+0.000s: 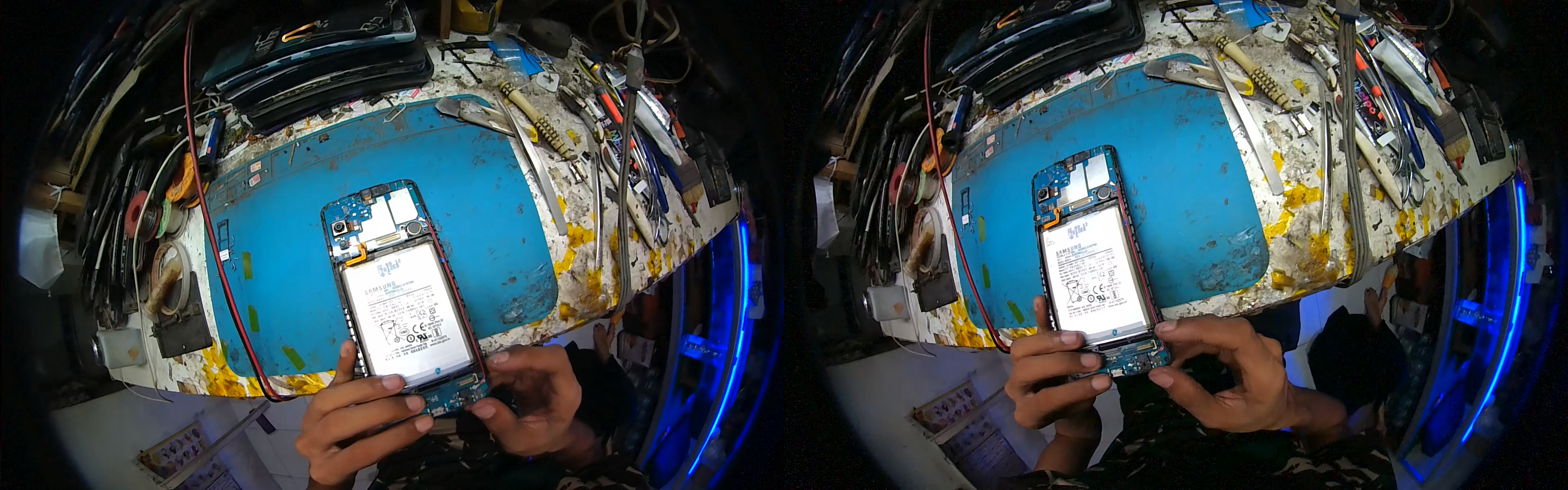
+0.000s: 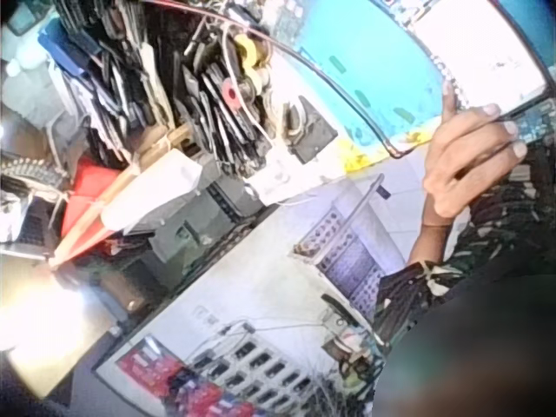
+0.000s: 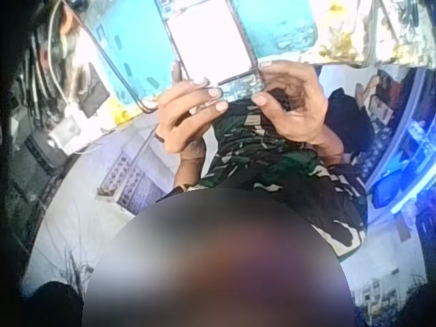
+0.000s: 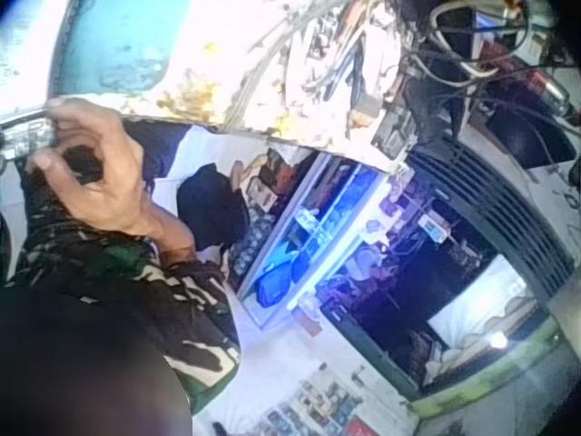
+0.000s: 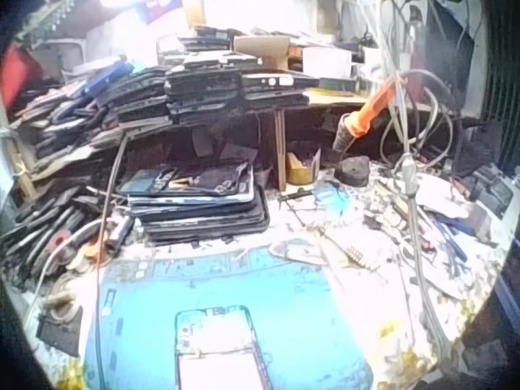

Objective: The person disassembles a smartphone by removing screws and prying open the back cover. They remove the battery and other internal components, then place a new battery into the phone and begin reassembly.

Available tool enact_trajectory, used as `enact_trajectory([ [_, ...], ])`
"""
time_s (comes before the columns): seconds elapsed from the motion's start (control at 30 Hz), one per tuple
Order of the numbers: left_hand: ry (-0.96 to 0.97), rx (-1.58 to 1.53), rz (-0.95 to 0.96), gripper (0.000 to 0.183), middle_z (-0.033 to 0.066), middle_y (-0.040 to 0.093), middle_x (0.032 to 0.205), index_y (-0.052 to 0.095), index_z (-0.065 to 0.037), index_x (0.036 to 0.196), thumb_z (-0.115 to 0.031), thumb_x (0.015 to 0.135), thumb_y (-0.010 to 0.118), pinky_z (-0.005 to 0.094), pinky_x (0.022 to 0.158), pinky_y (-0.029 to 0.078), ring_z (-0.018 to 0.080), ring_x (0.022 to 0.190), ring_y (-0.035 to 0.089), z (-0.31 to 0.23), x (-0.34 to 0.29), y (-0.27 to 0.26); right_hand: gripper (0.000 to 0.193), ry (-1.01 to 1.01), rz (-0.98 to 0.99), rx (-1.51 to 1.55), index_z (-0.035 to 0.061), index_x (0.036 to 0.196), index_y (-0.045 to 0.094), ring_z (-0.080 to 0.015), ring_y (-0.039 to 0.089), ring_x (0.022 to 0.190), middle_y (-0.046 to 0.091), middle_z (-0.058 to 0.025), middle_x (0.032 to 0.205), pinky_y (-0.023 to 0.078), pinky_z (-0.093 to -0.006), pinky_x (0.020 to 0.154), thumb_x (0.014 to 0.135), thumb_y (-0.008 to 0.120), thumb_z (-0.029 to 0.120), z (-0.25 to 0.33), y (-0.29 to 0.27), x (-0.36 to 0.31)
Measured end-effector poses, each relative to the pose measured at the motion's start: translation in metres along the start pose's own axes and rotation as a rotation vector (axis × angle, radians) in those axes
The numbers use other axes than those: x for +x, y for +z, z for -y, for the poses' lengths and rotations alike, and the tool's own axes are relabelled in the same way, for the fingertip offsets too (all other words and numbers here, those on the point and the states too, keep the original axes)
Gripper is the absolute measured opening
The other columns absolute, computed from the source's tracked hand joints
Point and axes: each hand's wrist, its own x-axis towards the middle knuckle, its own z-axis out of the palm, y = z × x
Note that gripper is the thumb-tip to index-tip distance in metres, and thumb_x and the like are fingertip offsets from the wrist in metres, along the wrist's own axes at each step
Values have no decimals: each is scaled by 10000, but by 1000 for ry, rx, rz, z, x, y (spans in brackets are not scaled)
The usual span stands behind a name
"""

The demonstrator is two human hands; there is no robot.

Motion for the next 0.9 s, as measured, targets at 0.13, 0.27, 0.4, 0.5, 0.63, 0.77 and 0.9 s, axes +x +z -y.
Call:
enact_trajectory([
  [0.13,-15,9,44,161,-58,673,970,757,-210,861,-84,773,706,439,1130,374,128,1054,613,2,-4,0,436,19,-13,11,-123,1162,472,-238,706,855,627,-256,1073,594,-282,703,813,717,-32,-2,2,-2],
  [0.27,-14,27,48,177,-59,661,965,760,-217,853,-75,754,724,441,1127,379,128,1051,617,3,-5,-1,433,27,-35,31,-128,1165,467,-243,705,864,627,-255,1070,595,-281,714,815,707,-45,-2,2,-1],
  [0.4,-31,8,24,217,-54,635,936,767,-225,845,-50,717,759,432,1117,394,136,1039,622,3,-6,0,414,67,0,39,-107,1158,436,-240,699,865,628,-248,1044,594,-297,730,825,677,-61,1,-1,0],
  [0.5,-30,-1,11,247,-47,602,911,772,-225,835,-24,692,780,425,1110,403,142,1029,626,4,-7,0,391,147,41,37,-83,1148,408,-235,691,866,625,-248,1022,592,-318,745,838,645,-76,3,-2,-1],
  [0.63,-9,9,18,261,-38,562,892,773,-222,821,-2,680,788,419,1110,403,143,1023,626,4,-7,0,404,207,-10,188,-109,1174,445,-247,691,931,612,-259,1085,592,-299,794,837,665,-70,2,2,-3],
  [0.77,-17,10,30,268,-35,552,897,774,-220,815,3,667,800,414,1112,402,143,1027,622,4,-7,0,400,231,-2,314,-99,1200,412,-249,681,956,601,-259,1100,590,-298,810,858,619,-92,0,3,-4],
  [0.9,-16,5,30,273,-34,551,895,774,-220,814,3,660,807,414,1114,399,142,1025,621,4,-7,0,394,234,15,342,-100,1206,388,-251,677,961,594,-262,1101,599,-293,789,869,592,-100,-1,3,-2],
])
